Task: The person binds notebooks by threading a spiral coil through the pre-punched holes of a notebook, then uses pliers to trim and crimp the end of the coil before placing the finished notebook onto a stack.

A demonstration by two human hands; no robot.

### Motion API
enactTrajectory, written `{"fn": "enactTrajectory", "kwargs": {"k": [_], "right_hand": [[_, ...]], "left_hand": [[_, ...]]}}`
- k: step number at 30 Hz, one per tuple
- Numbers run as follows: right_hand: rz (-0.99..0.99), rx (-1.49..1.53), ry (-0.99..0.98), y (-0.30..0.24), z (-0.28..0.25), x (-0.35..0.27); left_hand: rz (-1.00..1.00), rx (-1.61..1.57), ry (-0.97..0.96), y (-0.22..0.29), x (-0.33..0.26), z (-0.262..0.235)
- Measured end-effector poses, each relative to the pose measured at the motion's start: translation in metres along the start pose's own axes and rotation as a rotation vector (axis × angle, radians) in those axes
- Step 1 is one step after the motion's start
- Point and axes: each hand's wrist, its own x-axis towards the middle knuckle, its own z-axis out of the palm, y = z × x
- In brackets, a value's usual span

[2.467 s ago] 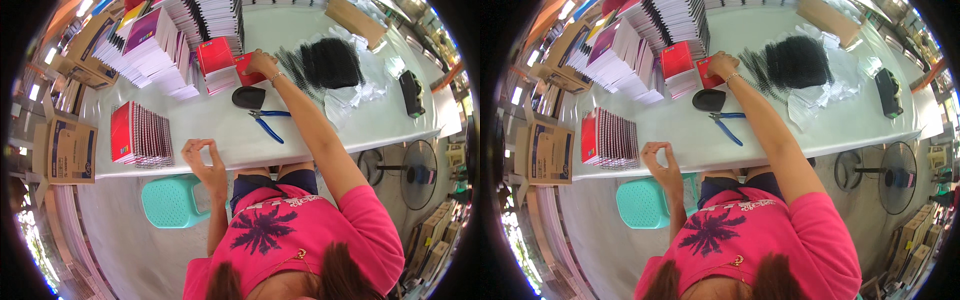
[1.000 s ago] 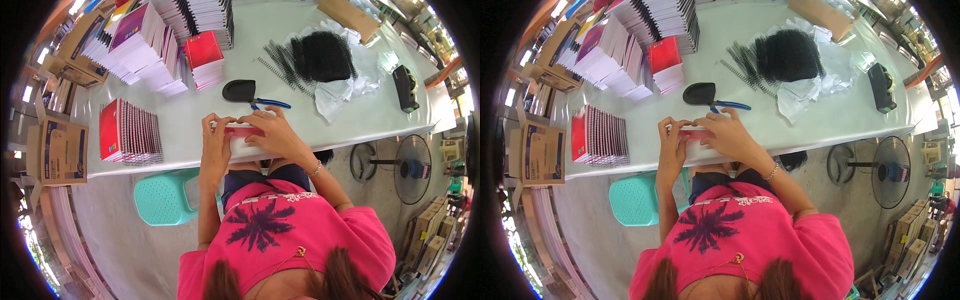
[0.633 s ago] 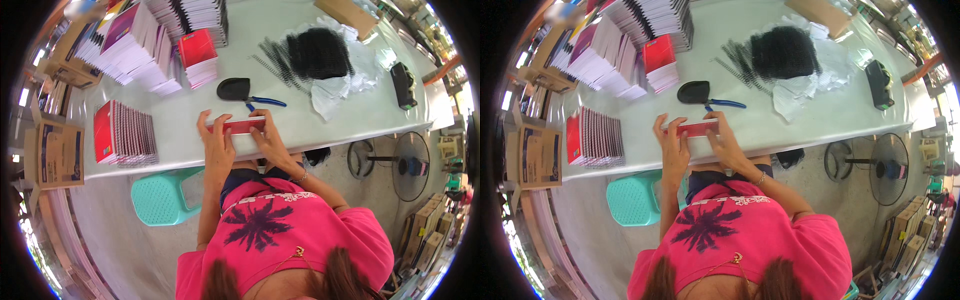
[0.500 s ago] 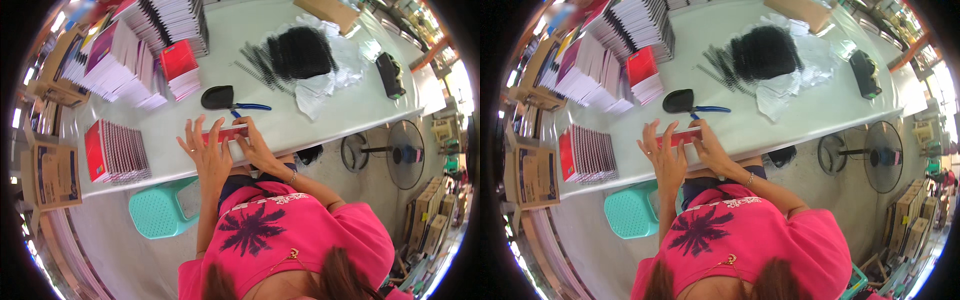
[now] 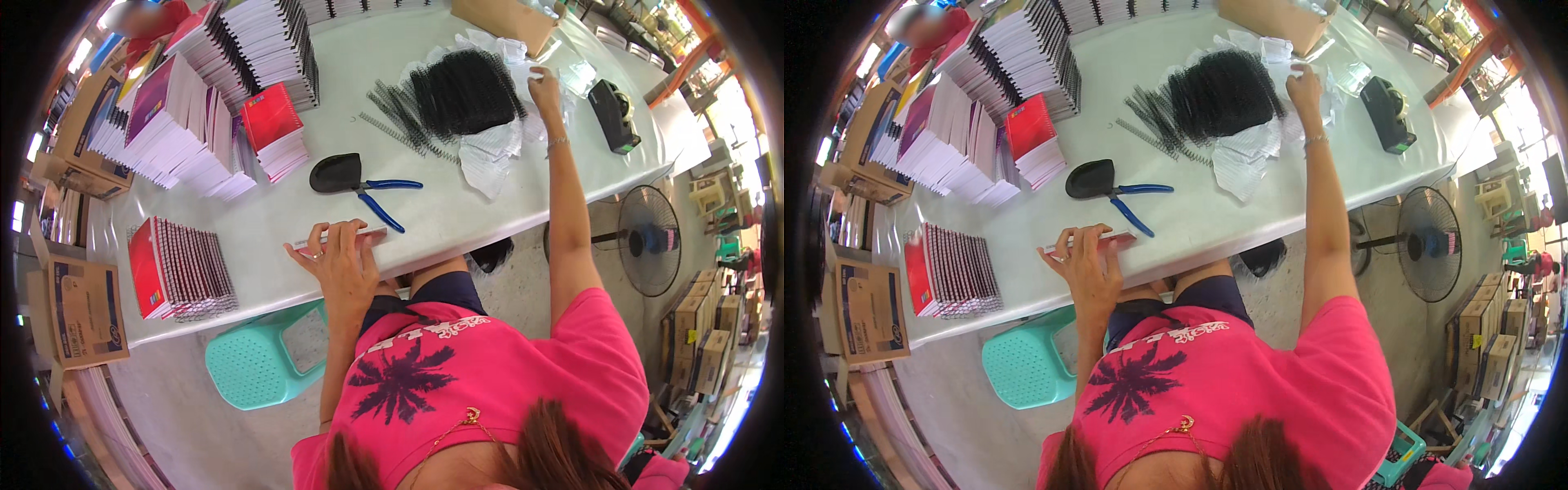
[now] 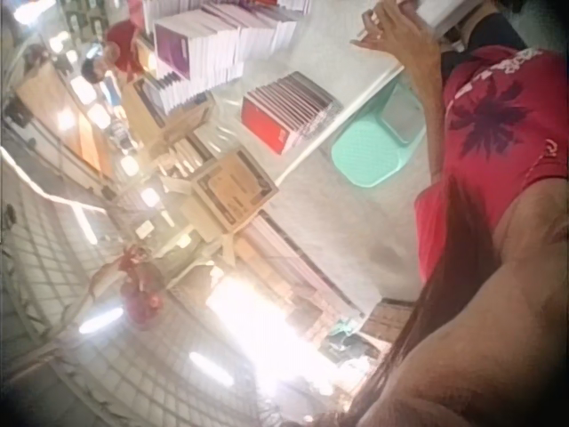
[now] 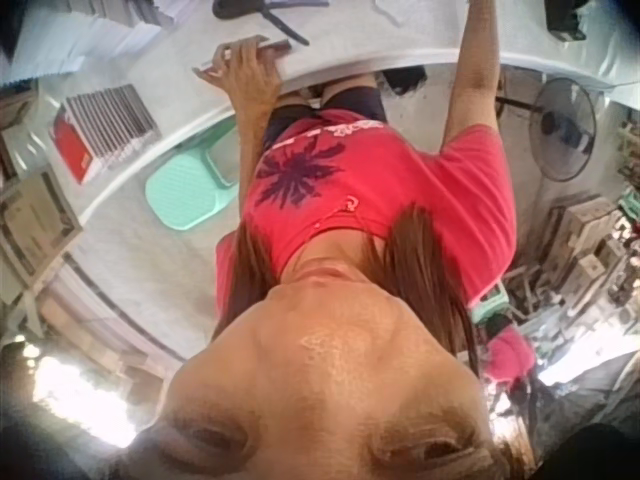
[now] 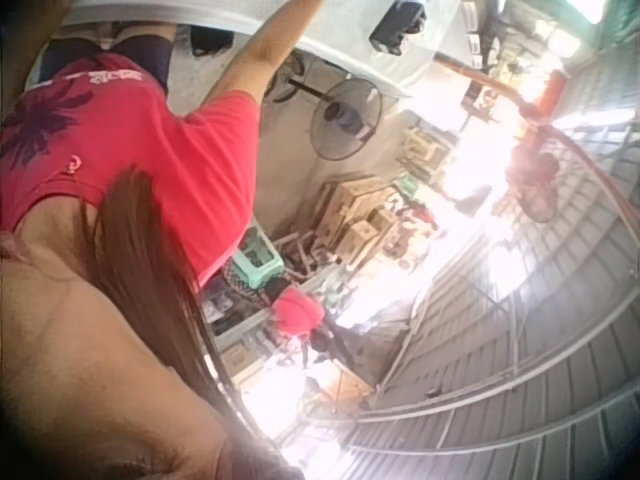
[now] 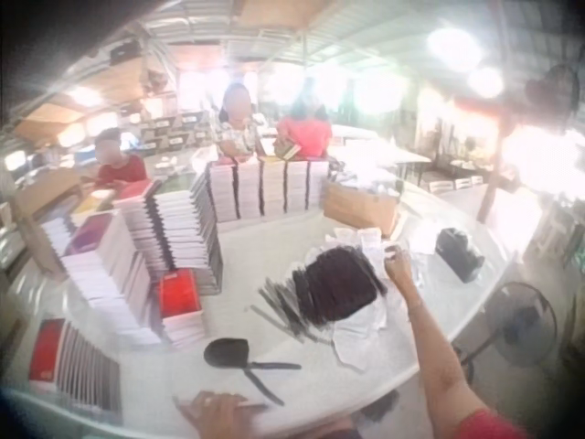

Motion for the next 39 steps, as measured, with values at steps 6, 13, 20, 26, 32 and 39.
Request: {"fn": "enactTrajectory", "kwargs": {"k": [6, 13, 20, 26, 32, 39], "right_hand": [[0.225, -0.044, -0.686, 0.013, 0.037, 0.013], [0.202, -0.040, -0.736, 0.016, 0.030, 0.013], [0.087, -0.115, -0.828, 0.024, 0.034, 0.021], [0.370, 0.229, -0.772, 0.019, 0.037, 0.015], [0.440, 0.463, -0.371, -0.001, 0.011, 0.014], [-0.013, 0.540, -0.386, -0.124, -0.029, -0.034]], "left_hand": [[-0.049, -0.043, 0.093, 0.000, -0.002, 0.003], [-0.080, -0.056, 0.133, 0.001, -0.002, 0.009], [-0.077, -0.047, 0.173, 0.001, -0.001, 0.009], [-0.076, -0.036, 0.195, -0.001, -0.002, 0.012], [-0.068, -0.064, 0.194, 0.001, 0.000, 0.012], [-0.082, -0.047, 0.206, -0.001, 0.002, 0.012]]}}
